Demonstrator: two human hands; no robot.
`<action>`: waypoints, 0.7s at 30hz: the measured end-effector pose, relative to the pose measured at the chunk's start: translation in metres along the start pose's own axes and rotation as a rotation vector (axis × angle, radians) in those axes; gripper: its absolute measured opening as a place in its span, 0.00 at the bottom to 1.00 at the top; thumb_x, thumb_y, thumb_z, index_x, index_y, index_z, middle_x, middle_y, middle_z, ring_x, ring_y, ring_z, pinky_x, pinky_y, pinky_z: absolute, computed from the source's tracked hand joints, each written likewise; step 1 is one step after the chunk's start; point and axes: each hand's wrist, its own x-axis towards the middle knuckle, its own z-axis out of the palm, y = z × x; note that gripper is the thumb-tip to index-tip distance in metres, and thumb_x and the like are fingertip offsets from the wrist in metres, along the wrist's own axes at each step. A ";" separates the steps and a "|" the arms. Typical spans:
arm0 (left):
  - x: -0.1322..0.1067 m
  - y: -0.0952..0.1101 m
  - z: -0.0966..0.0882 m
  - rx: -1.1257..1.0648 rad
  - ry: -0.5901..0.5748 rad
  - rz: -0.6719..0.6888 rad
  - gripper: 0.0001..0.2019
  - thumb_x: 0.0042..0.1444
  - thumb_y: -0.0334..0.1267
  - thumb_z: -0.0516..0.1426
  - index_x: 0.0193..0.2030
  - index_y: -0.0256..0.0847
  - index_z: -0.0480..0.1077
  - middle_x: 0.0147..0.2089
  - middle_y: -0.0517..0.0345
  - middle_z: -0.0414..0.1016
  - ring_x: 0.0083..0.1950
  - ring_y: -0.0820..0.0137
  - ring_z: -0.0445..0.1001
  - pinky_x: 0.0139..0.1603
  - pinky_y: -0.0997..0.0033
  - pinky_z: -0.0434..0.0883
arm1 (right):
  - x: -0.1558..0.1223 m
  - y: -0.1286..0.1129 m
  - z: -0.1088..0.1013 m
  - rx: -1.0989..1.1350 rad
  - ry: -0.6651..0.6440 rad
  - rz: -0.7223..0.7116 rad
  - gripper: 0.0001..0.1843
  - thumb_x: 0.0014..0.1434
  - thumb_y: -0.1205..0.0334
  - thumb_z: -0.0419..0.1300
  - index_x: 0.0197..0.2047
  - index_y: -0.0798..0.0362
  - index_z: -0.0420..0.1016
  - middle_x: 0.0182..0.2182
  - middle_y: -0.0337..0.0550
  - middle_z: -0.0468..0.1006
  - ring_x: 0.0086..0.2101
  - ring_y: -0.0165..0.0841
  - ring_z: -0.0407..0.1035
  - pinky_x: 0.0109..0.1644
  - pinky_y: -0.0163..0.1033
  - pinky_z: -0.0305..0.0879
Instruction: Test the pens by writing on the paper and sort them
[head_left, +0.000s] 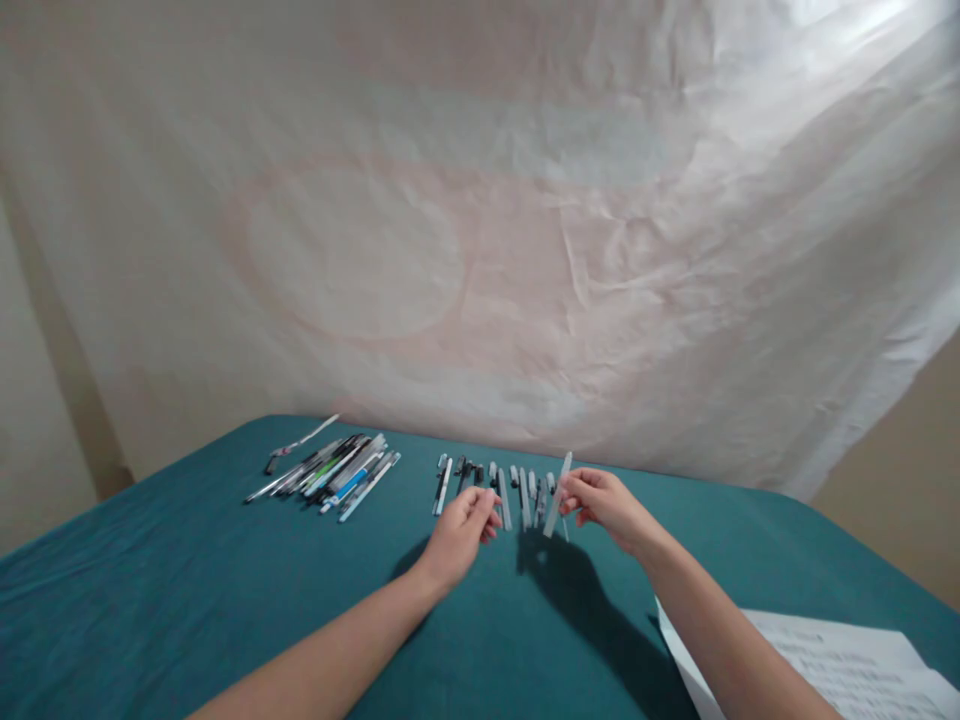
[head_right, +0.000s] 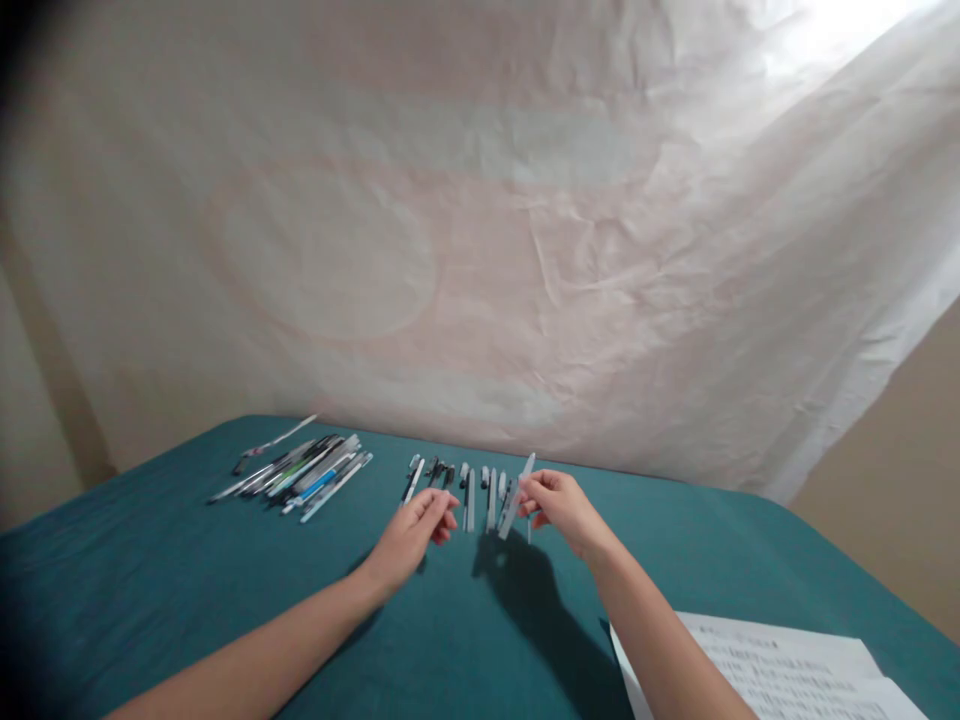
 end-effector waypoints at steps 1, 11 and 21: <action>0.008 -0.003 -0.009 0.064 0.019 0.007 0.19 0.58 0.49 0.43 0.38 0.36 0.67 0.30 0.54 0.73 0.28 0.71 0.71 0.28 0.74 0.67 | 0.006 0.008 -0.010 -0.048 0.074 0.020 0.15 0.50 0.51 0.56 0.29 0.56 0.68 0.24 0.41 0.72 0.24 0.26 0.68 0.21 0.27 0.61; 0.041 -0.049 -0.112 0.834 0.229 -0.058 0.09 0.51 0.33 0.51 0.39 0.38 0.68 0.42 0.47 0.70 0.48 0.57 0.66 0.50 0.57 0.59 | 0.031 0.062 -0.026 -0.287 0.216 0.052 0.12 0.52 0.56 0.54 0.28 0.57 0.70 0.18 0.38 0.70 0.18 0.25 0.65 0.17 0.27 0.58; 0.037 -0.061 -0.119 1.262 0.293 -0.134 0.11 0.56 0.37 0.47 0.43 0.36 0.65 0.46 0.43 0.66 0.48 0.55 0.66 0.45 0.59 0.62 | 0.037 0.074 -0.016 -0.562 0.305 -0.048 0.12 0.51 0.57 0.56 0.33 0.57 0.74 0.28 0.45 0.78 0.31 0.33 0.71 0.32 0.31 0.63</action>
